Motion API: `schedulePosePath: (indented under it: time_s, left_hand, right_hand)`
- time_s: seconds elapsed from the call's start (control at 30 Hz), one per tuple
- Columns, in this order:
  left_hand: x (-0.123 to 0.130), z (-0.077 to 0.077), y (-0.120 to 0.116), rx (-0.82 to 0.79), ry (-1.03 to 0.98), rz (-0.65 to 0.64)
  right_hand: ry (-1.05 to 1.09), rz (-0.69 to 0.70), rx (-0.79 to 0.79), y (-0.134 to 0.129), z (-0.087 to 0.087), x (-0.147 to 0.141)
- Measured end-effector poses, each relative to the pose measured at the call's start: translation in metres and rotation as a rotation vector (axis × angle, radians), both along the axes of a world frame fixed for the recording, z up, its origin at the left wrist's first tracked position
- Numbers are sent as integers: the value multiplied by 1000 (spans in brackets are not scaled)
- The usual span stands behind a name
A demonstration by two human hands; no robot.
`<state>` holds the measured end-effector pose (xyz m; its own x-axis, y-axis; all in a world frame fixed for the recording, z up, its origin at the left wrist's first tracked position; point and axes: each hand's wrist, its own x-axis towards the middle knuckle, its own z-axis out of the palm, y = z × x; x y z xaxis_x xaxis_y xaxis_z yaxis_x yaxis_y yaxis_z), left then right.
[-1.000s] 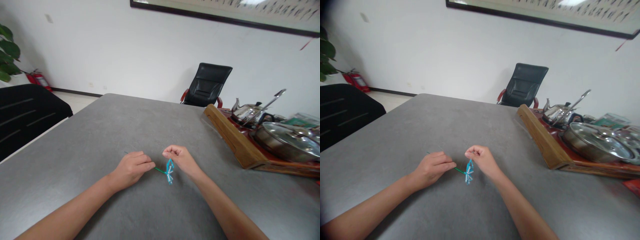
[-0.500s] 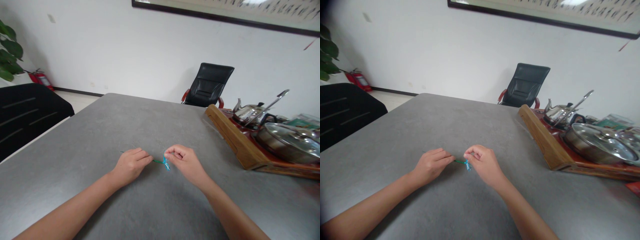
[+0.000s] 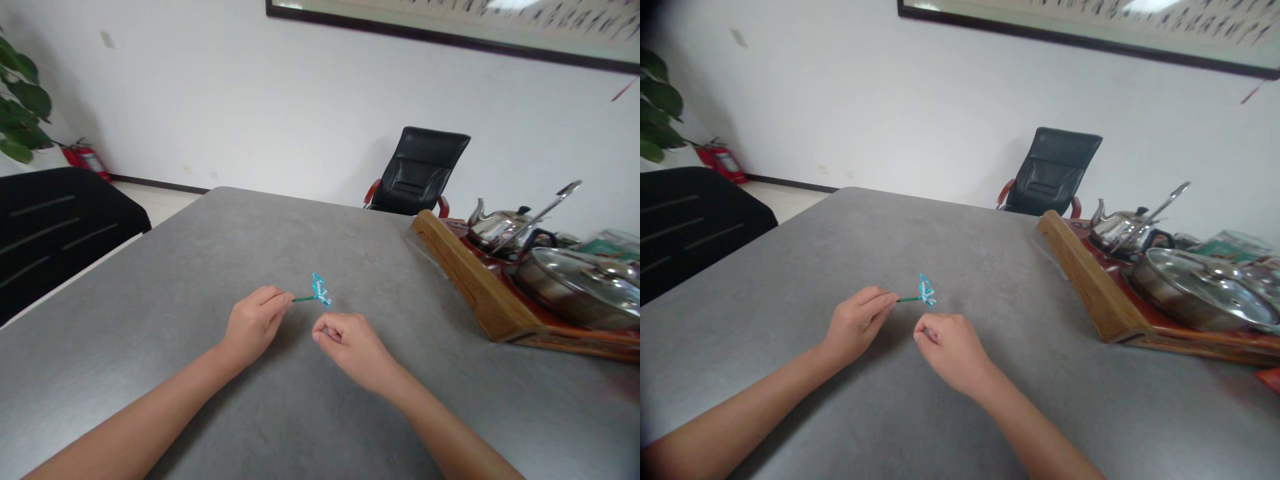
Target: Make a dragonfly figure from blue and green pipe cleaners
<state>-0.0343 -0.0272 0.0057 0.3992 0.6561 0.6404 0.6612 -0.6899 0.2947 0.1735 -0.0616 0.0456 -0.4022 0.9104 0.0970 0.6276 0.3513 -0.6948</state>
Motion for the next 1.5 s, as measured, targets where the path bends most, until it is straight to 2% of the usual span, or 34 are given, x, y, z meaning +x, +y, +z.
schedulePosePath:
  time_s: [0.3,0.53,0.63,0.83,1.17,1.5]
  left_hand:
    - [0,1,-3,-72,-97,-107]
    - [-1,3,-3,-35,-72,-285]
    - [0,5,-4,-20,-36,-346]
    - [2,9,-5,44,94,-405]
    - [4,6,-2,102,254,-393]
    - [1,3,0,118,220,-172]
  right_hand:
    - [314,-31,-280,21,-37,6]
    - [431,-1,-391,28,-33,7]
    - [492,-38,-438,30,-31,9]
    - [485,-180,-342,38,-29,19]
    - [430,-124,-202,37,-16,30]
    - [253,-90,-48,14,16,21]
